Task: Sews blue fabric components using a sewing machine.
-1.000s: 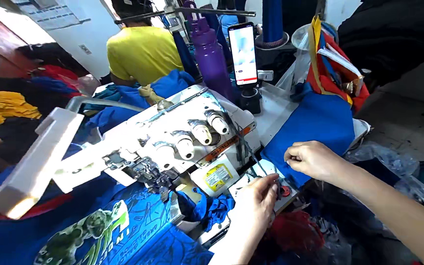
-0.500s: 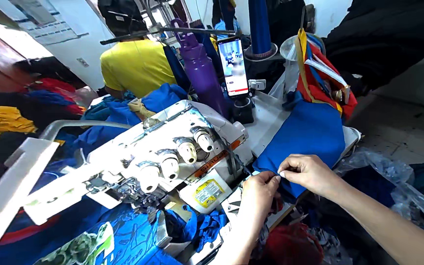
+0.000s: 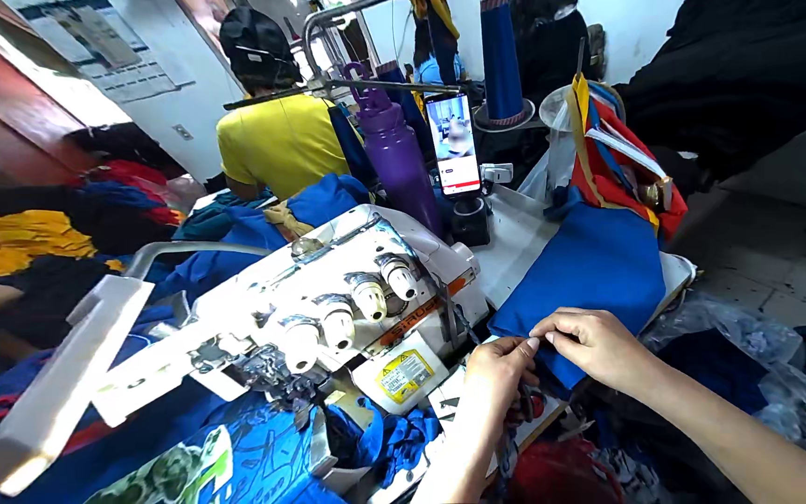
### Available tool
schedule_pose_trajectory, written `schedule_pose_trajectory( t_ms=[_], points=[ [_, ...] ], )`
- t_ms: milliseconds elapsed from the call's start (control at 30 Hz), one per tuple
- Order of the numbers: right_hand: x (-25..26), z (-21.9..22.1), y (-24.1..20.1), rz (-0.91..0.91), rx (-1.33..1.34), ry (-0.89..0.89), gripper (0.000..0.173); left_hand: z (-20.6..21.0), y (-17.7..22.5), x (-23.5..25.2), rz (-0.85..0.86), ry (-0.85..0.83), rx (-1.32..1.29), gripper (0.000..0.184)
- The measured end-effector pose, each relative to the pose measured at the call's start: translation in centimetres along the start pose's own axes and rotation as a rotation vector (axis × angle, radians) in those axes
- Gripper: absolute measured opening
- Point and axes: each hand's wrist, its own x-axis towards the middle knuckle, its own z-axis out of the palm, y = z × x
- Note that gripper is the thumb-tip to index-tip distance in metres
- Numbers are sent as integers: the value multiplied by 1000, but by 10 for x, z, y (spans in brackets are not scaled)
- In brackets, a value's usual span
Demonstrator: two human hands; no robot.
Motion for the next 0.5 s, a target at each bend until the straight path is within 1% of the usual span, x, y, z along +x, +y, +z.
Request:
schedule_pose_trajectory(
  t_ms=[167, 300, 400, 500],
  points=[
    [-3, 0, 1, -6, 36, 27, 23, 1, -2, 4, -32, 30, -113, 21],
    [-2, -3, -3, 105, 123, -11, 36, 1, -3, 4, -39, 42, -166, 19],
    [-1, -6, -4, 111, 113, -56, 30, 2, -3, 5, -46, 32, -142, 16],
    [-2, -4, -1, 84, 102, -38, 28, 2, 0, 3, -44, 23, -94, 21]
  ],
)
